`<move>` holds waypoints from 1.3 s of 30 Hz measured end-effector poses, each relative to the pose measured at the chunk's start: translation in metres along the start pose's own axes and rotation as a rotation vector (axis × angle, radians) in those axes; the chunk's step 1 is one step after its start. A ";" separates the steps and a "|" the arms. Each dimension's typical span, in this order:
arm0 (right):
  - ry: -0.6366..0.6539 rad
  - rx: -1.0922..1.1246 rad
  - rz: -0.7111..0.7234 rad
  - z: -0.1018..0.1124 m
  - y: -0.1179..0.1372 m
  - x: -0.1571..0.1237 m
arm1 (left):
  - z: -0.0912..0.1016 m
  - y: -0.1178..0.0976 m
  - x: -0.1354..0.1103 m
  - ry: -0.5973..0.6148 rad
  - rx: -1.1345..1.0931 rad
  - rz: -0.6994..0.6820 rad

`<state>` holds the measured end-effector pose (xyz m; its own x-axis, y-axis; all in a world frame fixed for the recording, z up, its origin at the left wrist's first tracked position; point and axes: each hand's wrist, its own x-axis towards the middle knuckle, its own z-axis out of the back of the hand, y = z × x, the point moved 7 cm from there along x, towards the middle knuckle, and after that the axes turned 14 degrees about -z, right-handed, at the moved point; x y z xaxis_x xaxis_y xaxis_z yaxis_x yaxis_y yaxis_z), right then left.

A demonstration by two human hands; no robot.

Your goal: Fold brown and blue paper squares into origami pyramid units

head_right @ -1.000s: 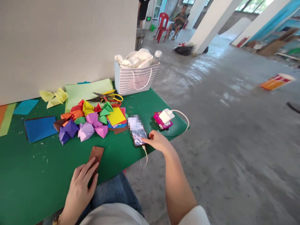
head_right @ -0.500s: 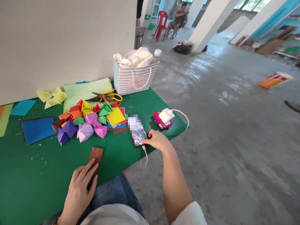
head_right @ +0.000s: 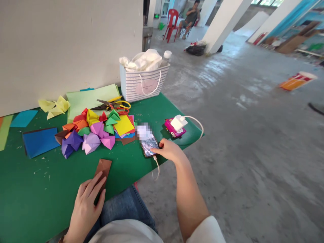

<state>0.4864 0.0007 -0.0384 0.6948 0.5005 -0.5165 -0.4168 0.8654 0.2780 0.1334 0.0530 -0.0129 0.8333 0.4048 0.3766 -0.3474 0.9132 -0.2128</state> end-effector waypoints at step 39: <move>-0.308 0.533 0.944 -0.088 0.142 -0.135 | 0.005 0.004 -0.011 -0.057 -0.012 0.049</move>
<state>0.2818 0.0543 0.0001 0.3794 0.8803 0.2847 -0.5999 -0.0002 0.8001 0.1208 0.0528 -0.0134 0.7894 0.4515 0.4160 -0.3819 0.8917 -0.2431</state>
